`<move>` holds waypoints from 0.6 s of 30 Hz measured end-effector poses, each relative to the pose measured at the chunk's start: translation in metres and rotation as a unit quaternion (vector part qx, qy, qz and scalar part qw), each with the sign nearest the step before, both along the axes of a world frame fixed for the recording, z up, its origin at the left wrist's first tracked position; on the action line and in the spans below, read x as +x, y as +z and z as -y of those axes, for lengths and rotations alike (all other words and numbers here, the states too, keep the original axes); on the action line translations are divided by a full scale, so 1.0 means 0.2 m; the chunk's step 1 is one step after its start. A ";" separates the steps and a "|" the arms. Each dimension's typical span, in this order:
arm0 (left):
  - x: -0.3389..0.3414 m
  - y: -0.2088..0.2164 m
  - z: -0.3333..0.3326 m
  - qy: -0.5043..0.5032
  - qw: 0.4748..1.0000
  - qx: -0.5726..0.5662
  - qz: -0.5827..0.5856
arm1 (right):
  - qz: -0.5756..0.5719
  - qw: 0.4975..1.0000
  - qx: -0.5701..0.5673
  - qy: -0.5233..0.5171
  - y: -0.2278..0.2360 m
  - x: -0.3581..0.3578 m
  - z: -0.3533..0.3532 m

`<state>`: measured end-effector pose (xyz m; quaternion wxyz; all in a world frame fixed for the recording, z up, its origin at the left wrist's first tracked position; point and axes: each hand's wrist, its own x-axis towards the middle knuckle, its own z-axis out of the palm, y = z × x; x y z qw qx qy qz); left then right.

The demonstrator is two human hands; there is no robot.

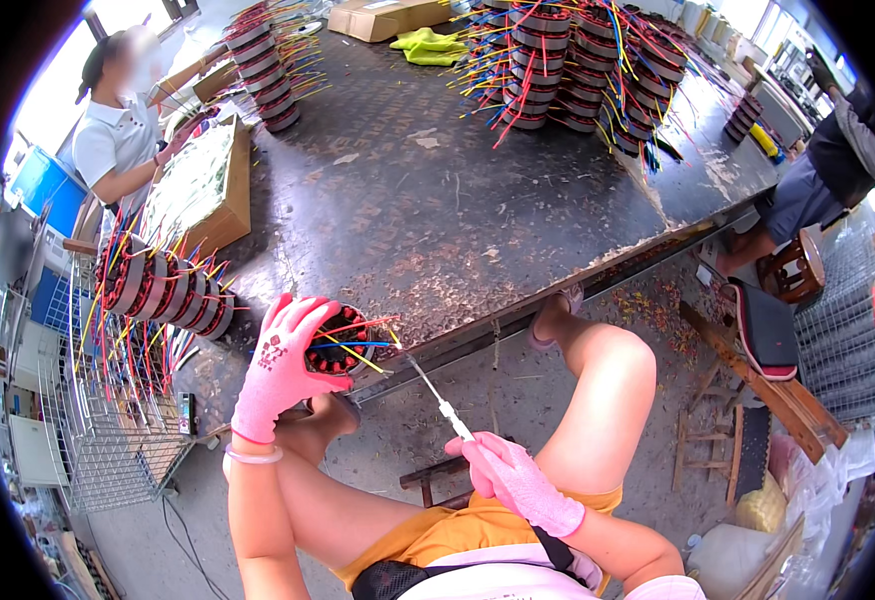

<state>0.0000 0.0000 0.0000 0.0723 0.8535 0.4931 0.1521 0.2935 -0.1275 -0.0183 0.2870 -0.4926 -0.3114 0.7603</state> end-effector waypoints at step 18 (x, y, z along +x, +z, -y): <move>0.00 0.02 0.00 0.000 1.000 0.002 -0.002 | 0.021 0.999 0.025 0.007 0.00 -0.01 -0.01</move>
